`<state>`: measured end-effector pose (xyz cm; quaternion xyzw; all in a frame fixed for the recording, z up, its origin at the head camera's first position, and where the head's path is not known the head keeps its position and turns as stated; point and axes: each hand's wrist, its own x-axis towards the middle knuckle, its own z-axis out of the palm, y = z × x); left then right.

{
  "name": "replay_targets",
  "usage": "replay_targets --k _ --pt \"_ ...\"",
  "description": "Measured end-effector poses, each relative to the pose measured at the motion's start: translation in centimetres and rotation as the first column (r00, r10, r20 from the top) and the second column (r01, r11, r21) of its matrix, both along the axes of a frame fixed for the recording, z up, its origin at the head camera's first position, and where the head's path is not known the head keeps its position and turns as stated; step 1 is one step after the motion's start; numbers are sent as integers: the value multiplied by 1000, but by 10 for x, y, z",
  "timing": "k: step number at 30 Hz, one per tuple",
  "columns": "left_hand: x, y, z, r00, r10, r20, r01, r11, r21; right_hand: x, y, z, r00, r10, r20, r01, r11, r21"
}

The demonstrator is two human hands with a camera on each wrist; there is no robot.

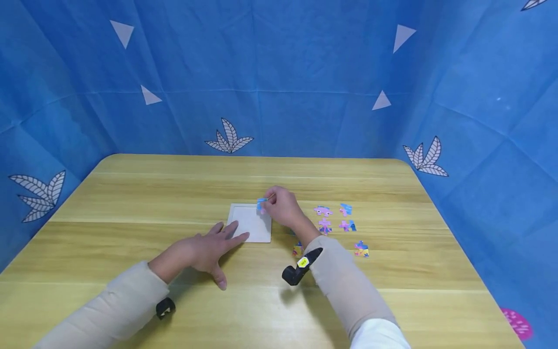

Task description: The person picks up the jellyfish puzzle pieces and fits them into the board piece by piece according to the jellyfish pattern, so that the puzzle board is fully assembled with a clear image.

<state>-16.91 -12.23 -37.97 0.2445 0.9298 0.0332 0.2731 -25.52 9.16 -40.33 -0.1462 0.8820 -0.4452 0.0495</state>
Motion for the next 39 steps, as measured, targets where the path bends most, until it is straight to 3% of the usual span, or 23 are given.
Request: replay_targets --k 16,25,32,39 --pt "0 4 3 1000 11 23 -10 999 -34 -4 -34 1 986 17 167 -6 998 -68" --pt "0 3 4 1000 8 17 -7 998 -55 -7 -51 2 969 23 245 -12 999 -45" --pt "0 4 4 1000 11 28 -9 998 -66 -9 -58 0 972 24 232 -26 1000 3" --pt "0 4 5 1000 0 15 1 996 -91 -13 -63 -4 967 36 251 -31 999 -22"
